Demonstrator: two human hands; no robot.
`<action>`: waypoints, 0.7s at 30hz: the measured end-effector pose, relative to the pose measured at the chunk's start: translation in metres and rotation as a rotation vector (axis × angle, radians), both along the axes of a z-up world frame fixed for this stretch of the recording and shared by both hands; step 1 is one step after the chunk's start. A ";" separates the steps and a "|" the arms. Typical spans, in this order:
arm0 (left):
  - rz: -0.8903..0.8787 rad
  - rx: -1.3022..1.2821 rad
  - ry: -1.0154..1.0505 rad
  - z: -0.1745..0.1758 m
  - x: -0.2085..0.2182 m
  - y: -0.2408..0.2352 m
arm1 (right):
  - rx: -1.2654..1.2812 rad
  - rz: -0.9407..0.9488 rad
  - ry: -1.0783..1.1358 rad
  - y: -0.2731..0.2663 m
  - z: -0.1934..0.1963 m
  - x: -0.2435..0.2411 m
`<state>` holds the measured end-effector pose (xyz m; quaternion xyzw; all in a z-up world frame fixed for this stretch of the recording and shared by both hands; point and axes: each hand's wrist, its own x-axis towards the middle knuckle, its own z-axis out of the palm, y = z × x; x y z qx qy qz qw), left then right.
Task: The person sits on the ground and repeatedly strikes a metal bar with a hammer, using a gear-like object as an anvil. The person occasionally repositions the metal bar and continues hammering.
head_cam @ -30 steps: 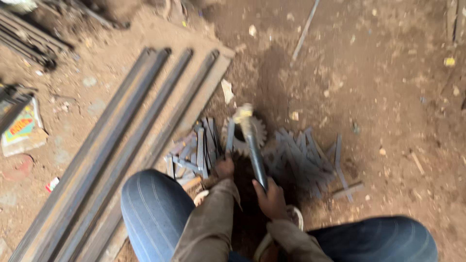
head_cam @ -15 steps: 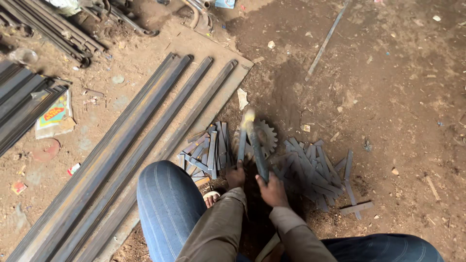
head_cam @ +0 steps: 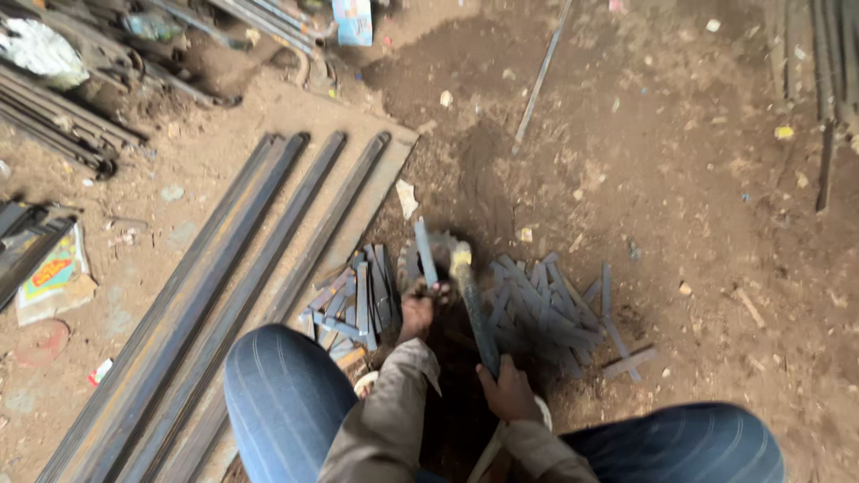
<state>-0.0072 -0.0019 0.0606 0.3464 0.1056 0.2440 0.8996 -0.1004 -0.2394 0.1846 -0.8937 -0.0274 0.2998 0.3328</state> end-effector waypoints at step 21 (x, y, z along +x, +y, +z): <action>-0.282 0.687 0.762 -0.012 0.056 0.049 | 0.264 -0.345 0.422 0.004 0.020 0.013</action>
